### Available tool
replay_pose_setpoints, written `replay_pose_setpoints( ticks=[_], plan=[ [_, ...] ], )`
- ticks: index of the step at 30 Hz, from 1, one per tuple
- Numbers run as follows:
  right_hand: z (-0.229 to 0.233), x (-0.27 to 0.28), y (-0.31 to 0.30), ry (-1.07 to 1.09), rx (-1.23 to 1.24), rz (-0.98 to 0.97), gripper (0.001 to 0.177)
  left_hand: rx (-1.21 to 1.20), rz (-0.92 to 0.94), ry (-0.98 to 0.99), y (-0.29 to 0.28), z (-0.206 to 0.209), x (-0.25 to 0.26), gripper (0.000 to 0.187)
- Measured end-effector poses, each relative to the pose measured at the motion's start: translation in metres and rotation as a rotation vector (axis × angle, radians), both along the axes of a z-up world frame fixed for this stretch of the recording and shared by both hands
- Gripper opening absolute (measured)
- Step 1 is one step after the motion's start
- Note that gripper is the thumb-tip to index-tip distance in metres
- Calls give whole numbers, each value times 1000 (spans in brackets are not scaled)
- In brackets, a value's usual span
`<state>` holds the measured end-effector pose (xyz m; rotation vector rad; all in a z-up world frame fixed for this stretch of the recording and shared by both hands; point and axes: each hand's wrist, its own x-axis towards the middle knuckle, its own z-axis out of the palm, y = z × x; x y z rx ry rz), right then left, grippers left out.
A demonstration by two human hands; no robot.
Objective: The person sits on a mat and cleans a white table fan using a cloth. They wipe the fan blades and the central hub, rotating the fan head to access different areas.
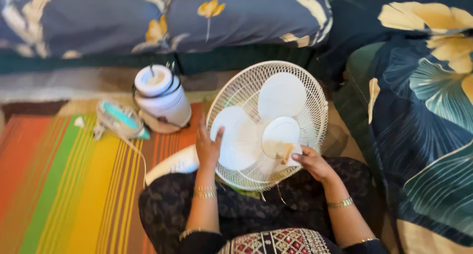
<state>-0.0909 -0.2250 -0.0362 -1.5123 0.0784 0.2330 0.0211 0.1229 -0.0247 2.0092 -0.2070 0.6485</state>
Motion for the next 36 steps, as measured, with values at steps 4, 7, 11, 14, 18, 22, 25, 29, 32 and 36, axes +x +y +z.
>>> replay_pose_setpoints(
  ticks=[4,7,11,14,18,22,25,29,32,36],
  plan=[
    [12,24,10,-182,-85,-268,37,-72,-132,103,5,19,-5,93],
    [53,60,28,-331,-3,-340,38,-67,-174,108,6,34,2,93],
    [92,115,62,-628,153,-401,40,-136,-269,187,11,47,-1,93],
    [110,144,82,-788,-238,-563,34,-317,-372,314,13,51,5,96],
    [147,168,101,-1000,-680,-655,33,-631,-608,446,20,47,14,102],
    [168,190,112,-946,-843,-575,34,-675,-679,440,25,30,22,102],
    [167,199,118,-957,-973,-520,30,-691,-695,394,25,15,32,101],
    [157,194,125,-926,-1035,-569,23,-694,-696,387,26,-1,41,99],
    [155,192,126,-939,-1015,-584,19,-765,-717,420,26,-3,43,99],
    [157,188,129,-984,-1052,-594,14,-800,-722,456,26,-1,43,98]
  ],
)
